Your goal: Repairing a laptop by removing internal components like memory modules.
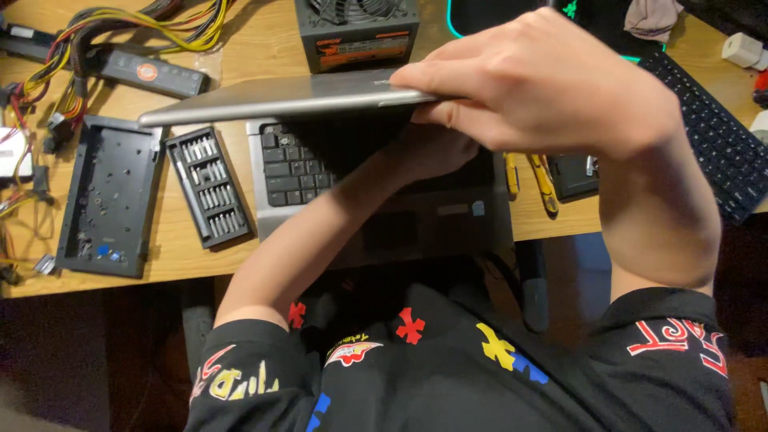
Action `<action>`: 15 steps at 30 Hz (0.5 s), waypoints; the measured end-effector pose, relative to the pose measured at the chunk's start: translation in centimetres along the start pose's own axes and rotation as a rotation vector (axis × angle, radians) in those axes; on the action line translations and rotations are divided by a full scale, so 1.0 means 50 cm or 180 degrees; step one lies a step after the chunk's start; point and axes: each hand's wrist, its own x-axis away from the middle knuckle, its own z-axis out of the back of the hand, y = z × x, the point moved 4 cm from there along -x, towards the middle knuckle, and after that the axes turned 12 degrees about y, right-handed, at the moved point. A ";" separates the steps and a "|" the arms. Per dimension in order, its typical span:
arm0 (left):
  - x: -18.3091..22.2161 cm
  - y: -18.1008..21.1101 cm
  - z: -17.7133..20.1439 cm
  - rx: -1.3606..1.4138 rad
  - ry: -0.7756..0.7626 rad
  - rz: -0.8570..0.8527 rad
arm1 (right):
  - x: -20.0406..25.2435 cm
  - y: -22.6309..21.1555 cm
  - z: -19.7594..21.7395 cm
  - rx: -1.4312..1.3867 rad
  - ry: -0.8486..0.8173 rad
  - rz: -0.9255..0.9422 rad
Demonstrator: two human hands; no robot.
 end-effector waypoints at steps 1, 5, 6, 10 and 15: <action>0.013 -0.018 0.021 -0.0026 0.0027 0.0008 | 0.001 -0.002 0.001 -0.0016 0.0004 0.0034; 0.084 -0.002 0.097 -0.2268 -0.0118 -0.0884 | -0.002 -0.002 -0.006 0.0029 -0.0151 -0.0010; 0.108 0.021 0.118 -0.3041 0.0253 -0.0949 | 0.002 -0.002 -0.010 0.0154 -0.0164 -0.0068; 0.149 0.055 0.185 -0.3463 0.0757 -0.0265 | -0.007 -0.017 -0.008 -0.0004 -0.0049 0.0037; 0.155 0.043 0.182 -0.3521 0.0573 -0.0225 | 0.004 -0.013 -0.016 0.0244 -0.0169 -0.0249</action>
